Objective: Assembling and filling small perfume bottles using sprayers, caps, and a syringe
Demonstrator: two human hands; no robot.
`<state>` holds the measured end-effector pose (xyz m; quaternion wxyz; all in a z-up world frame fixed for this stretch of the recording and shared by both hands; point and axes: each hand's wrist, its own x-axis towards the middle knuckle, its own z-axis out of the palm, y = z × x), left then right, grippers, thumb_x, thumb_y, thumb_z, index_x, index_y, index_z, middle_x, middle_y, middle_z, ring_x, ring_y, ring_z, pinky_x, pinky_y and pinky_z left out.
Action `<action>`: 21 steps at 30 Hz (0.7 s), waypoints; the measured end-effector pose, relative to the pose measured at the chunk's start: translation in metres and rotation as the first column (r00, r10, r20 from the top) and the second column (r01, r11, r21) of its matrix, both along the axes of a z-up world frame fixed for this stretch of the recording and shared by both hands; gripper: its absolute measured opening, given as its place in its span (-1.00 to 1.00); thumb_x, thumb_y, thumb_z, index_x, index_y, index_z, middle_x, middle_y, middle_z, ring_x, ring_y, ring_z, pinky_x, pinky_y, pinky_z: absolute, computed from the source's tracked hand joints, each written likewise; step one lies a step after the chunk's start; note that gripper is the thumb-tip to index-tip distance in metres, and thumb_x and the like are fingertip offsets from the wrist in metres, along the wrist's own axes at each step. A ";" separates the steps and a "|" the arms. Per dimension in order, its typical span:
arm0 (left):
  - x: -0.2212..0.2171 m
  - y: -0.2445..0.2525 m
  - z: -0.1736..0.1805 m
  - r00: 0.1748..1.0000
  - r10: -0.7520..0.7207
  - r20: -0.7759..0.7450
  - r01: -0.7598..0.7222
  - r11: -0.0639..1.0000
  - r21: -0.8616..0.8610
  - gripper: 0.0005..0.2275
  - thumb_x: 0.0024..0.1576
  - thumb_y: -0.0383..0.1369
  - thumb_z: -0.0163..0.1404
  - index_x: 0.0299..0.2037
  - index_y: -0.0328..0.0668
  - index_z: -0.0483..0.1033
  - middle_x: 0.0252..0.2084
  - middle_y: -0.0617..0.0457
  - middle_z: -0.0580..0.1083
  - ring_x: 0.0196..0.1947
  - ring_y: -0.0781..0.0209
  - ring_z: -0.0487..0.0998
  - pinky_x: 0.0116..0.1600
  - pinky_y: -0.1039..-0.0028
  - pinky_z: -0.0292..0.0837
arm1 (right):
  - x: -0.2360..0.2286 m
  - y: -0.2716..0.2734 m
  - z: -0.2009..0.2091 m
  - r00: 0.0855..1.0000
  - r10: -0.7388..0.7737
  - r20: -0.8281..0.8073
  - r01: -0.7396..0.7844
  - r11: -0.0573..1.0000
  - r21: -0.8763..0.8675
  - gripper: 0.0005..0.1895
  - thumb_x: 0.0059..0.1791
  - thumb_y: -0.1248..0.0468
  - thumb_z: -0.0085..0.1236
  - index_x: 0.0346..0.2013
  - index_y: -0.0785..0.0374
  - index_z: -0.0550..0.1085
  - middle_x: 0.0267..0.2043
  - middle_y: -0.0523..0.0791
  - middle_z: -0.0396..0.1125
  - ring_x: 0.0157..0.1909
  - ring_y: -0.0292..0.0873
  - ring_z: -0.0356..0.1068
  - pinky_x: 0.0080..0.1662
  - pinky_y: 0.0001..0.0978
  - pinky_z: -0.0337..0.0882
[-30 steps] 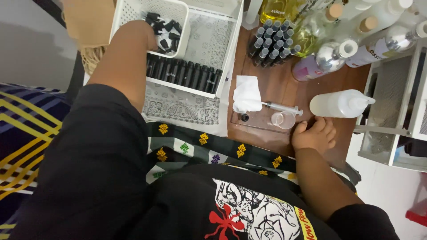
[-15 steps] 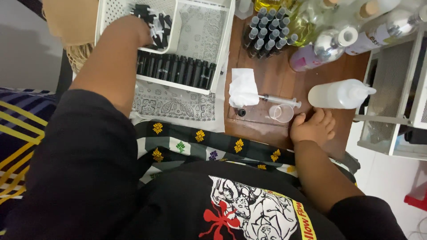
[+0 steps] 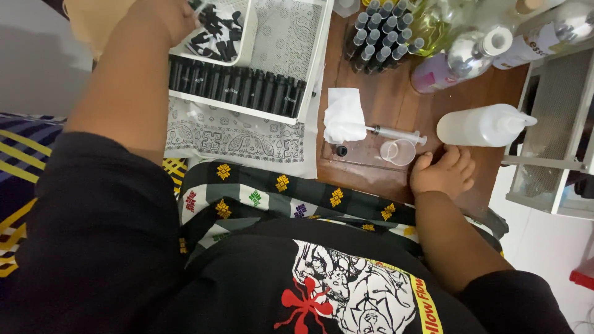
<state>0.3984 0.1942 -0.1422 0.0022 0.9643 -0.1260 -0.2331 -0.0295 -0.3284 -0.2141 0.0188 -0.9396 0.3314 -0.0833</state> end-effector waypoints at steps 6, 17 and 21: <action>-0.024 -0.019 0.031 0.984 0.174 0.033 -0.172 0.983 -0.070 -0.72 0.36 -0.09 -0.05 0.11 0.03 0.57 0.08 -0.13 0.49 0.04 -0.34 0.42 0.02 -0.09 0.33 | 0.005 0.008 0.022 0.979 -0.084 -0.185 0.129 0.960 0.248 -0.50 0.10 -0.10 -0.23 0.23 0.07 0.16 0.46 -0.08 -0.12 0.49 0.14 -0.18 0.39 0.26 -0.17; 0.017 -0.016 -0.045 0.945 -0.188 0.269 0.113 0.956 0.272 -0.72 0.01 -0.38 0.09 -0.07 0.15 0.65 -0.16 -0.01 0.62 -0.21 -0.21 0.62 -0.27 0.12 0.49 | 0.007 0.007 0.018 0.993 -0.059 -0.104 0.075 0.985 0.158 -0.38 -0.04 -0.05 -0.16 0.21 0.23 0.36 0.42 -0.01 0.08 0.38 0.09 -0.04 0.18 0.13 -0.03; 0.010 -0.032 -0.032 0.960 -0.212 0.184 0.148 0.939 0.310 -0.69 0.09 -0.28 0.00 0.02 -0.08 0.64 -0.01 -0.18 0.59 -0.01 -0.31 0.56 -0.07 -0.02 0.44 | 0.007 0.007 0.021 0.990 -0.062 -0.129 0.084 0.982 0.169 -0.39 -0.04 -0.05 -0.16 0.20 0.21 0.35 0.41 -0.02 0.08 0.38 0.10 -0.05 0.18 0.15 -0.03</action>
